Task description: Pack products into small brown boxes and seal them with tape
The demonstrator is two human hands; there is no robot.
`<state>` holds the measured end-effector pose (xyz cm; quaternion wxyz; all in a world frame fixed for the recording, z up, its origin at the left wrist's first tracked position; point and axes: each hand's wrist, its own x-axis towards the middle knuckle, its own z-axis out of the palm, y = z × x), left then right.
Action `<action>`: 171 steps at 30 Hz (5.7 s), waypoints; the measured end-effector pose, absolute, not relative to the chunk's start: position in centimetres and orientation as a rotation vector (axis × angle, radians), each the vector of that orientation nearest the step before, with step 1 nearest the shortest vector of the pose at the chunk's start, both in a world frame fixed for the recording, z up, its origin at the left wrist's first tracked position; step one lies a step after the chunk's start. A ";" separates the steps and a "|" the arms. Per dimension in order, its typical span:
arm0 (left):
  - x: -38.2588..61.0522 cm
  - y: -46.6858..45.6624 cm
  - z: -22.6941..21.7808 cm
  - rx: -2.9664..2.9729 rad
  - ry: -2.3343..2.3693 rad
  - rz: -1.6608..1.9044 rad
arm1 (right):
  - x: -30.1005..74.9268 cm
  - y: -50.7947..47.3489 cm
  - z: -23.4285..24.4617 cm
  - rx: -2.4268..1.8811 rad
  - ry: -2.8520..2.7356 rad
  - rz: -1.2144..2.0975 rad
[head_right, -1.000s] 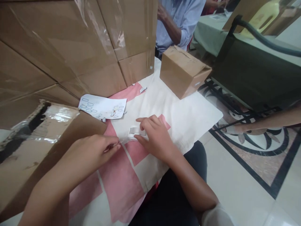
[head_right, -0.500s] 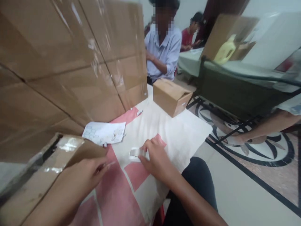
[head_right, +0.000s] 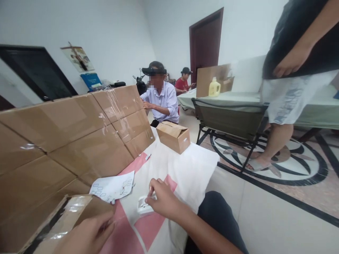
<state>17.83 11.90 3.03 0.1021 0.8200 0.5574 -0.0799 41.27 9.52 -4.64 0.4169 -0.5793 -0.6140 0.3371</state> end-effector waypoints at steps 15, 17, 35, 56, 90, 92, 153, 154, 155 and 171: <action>20.2 8.7 3.2 2.474 1.636 -0.346 | 41.1 10.8 -4.8 -1.752 -1.510 0.824; 19.9 8.2 3.0 2.463 1.647 -0.299 | 41.4 11.5 -5.6 -1.699 -1.495 0.907; 15.1 6.6 1.4 2.384 1.782 -0.124 | 42.5 13.2 -9.9 -1.473 -1.165 1.242; 24.0 8.6 11.5 3.398 1.479 -0.048 | 42.1 9.2 -3.5 -1.047 -1.402 0.899; 28.1 12.3 -10.1 1.980 1.335 1.111 | 47.4 5.3 -8.1 -1.340 -0.842 1.017; 28.1 12.2 -9.9 1.984 1.344 1.105 | 47.3 5.2 -8.6 -1.433 -0.845 1.040; 30.9 10.5 -8.7 2.105 1.645 1.172 | 49.5 1.4 -3.5 -1.873 -1.338 0.393; 31.0 10.4 -8.7 2.085 1.634 1.190 | 49.7 0.9 -3.1 -1.796 -1.341 0.407; 31.0 10.4 -8.7 2.060 1.624 1.212 | 49.8 0.5 -2.5 -1.699 -1.342 0.458; 23.2 4.0 -2.2 1.730 1.221 1.441 | 43.6 3.6 -0.5 -1.187 -1.174 1.060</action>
